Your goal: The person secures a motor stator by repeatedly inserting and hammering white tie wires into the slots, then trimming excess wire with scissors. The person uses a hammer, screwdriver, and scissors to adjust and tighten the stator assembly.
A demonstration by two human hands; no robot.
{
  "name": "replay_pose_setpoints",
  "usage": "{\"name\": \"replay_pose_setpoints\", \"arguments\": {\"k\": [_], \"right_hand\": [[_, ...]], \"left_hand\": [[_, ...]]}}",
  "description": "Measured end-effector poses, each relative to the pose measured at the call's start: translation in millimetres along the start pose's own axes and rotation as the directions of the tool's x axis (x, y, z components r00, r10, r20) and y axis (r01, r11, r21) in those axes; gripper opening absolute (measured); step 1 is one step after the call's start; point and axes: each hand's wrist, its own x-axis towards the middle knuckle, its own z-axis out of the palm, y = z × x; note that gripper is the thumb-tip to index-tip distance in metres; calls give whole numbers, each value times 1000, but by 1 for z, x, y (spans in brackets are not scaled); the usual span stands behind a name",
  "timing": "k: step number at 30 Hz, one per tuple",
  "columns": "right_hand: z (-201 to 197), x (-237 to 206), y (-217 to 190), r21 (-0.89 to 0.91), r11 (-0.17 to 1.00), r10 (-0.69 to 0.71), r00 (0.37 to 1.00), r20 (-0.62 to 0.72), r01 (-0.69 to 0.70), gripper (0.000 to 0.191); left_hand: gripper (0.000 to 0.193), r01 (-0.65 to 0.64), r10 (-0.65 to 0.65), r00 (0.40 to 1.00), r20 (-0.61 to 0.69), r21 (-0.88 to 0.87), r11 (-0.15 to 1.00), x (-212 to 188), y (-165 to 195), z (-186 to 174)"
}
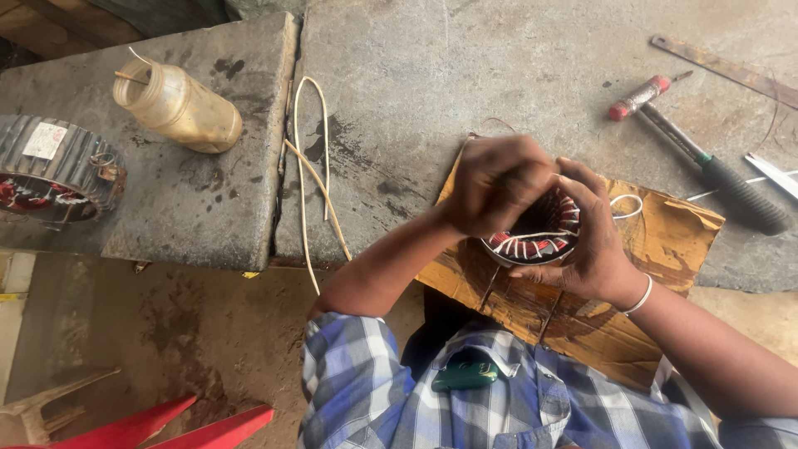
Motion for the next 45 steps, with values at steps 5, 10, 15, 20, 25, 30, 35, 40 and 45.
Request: {"name": "replay_pose_setpoints", "arguments": {"k": [5,10,15,20,25,30,35,40,45], "right_hand": [[1,-9,10,-15,997,77,995,64,-77,119],[-2,-11,8,10,981,190,974,120,-192,120],[-3,-4,0,-52,999,-4,1000,27,5,121],[-3,0,-2,-57,998,-16,1000,12,17,119],[-1,-2,-2,25,994,106,994,23,-107,116],[-4,-5,-8,-135,990,41,999,34,-36,122],[-21,3,5,122,993,-23,989,145,5,131],[-20,6,23,400,916,-41,978,206,-45,132],[-22,4,29,191,982,-25,986,166,-7,132]], "left_hand": [[44,-37,25,987,158,75,996,15,4,23],[39,-51,17,977,212,154,987,23,4,32],[33,17,-11,998,-64,97,995,0,25,7],[29,132,-150,970,-191,-104,986,-22,39,10],[28,62,-44,987,-153,114,992,-13,36,26],[28,92,-95,984,-152,-24,995,-11,43,23],[29,3,-34,968,-249,-122,993,-35,60,23],[25,64,-79,922,-379,-52,997,-39,58,39],[20,-7,11,892,-453,12,1000,-30,47,51]]}}
